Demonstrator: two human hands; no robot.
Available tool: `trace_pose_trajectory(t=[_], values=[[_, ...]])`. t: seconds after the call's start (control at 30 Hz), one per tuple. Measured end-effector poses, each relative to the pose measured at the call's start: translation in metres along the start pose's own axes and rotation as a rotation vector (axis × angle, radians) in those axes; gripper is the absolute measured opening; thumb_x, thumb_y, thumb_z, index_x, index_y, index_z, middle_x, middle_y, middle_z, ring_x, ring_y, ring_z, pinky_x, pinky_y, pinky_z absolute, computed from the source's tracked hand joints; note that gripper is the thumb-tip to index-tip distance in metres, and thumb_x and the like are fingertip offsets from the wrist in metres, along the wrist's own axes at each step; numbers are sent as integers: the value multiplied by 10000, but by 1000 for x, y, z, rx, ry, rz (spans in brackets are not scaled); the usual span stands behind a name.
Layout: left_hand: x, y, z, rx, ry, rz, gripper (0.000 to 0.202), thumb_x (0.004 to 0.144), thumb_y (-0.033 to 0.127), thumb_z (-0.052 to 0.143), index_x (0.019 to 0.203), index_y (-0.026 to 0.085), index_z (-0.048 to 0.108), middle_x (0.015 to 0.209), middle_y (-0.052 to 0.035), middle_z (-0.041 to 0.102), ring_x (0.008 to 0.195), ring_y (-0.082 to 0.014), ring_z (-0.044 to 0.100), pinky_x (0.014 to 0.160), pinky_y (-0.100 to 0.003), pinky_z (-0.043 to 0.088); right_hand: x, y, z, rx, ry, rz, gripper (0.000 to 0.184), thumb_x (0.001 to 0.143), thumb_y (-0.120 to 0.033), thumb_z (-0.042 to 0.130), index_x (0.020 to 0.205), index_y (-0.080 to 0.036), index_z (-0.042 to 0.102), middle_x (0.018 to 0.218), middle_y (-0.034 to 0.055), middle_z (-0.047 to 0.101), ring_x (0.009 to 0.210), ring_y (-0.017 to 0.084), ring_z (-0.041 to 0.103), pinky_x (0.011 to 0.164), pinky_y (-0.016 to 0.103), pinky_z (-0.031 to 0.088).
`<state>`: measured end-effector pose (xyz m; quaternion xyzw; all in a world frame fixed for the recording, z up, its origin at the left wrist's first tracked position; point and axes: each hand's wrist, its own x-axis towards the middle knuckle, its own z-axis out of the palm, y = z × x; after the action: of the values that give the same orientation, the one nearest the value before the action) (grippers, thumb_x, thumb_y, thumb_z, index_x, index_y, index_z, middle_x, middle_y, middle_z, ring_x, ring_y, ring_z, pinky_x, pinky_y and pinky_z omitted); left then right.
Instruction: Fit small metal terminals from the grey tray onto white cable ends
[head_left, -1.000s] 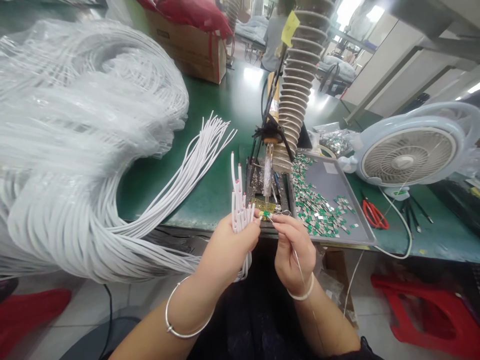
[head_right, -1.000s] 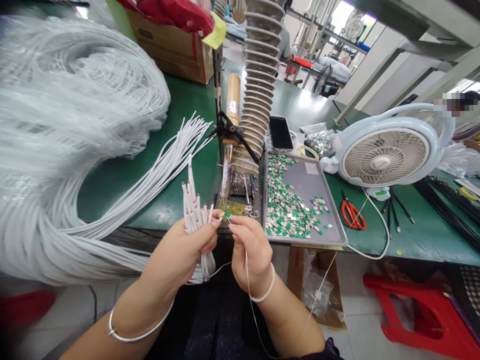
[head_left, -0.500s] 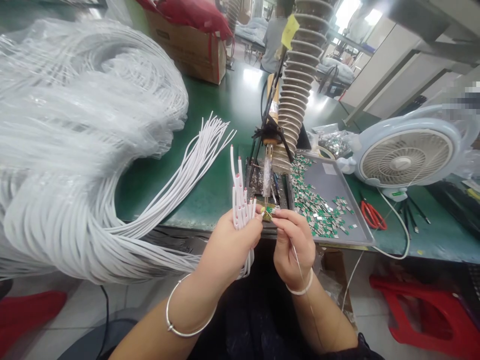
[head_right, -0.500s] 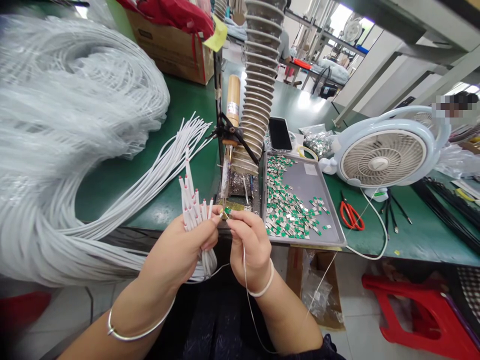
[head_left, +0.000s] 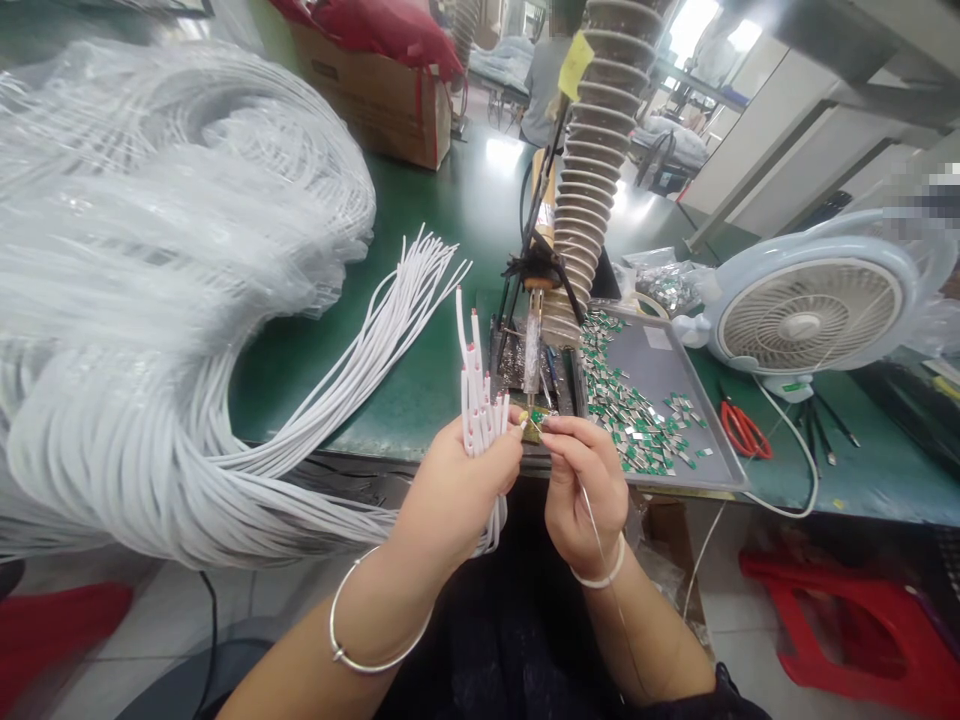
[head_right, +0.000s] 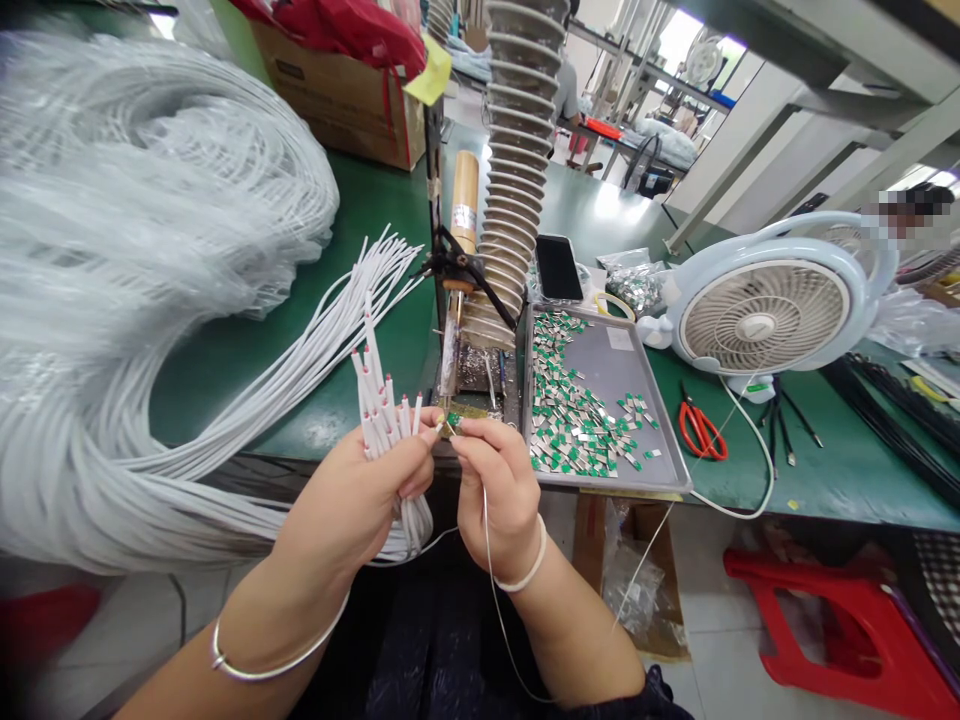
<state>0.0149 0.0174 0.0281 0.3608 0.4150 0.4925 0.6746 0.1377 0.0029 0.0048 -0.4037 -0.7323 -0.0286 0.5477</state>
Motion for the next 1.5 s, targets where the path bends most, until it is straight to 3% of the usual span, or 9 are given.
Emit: trace_pose_trajectory(t=[0.67, 0.9, 1.2, 1.5], values=[[1, -9, -6, 51, -23, -47, 105, 783, 251, 558, 839, 163, 565, 474, 89, 374, 440, -62, 305, 432, -181, 245, -10, 0, -2, 4, -18, 56, 290, 833, -51, 453, 1053, -201, 567, 977, 88, 614, 925, 186, 613, 766, 370, 541], [0, -10, -15, 216, -40, -24, 132, 732, 289, 636, 742, 164, 596, 709, 30, 539, 567, -80, 409, 536, -203, 322, -9, 2, -1, -18, -70, 111, 282, 832, -33, 446, 1047, -178, 558, 891, 76, 601, 852, 165, 592, 729, 333, 530], [-4, -7, -18, 421, -90, -42, 204, 777, 357, 564, 746, 161, 612, 548, 54, 417, 516, -100, 355, 492, -214, 294, -12, 3, -1, -48, -87, 149, 159, 820, -63, 483, 887, -182, 564, 769, 32, 543, 726, 147, 544, 638, 309, 504], [-4, -8, -18, 247, -140, -81, 151, 738, 301, 616, 676, 172, 567, 552, 66, 426, 471, -79, 312, 460, -210, 263, -16, -1, 6, 31, -46, 150, 258, 830, -43, 438, 998, -191, 567, 874, 67, 631, 854, 171, 611, 742, 354, 544]])
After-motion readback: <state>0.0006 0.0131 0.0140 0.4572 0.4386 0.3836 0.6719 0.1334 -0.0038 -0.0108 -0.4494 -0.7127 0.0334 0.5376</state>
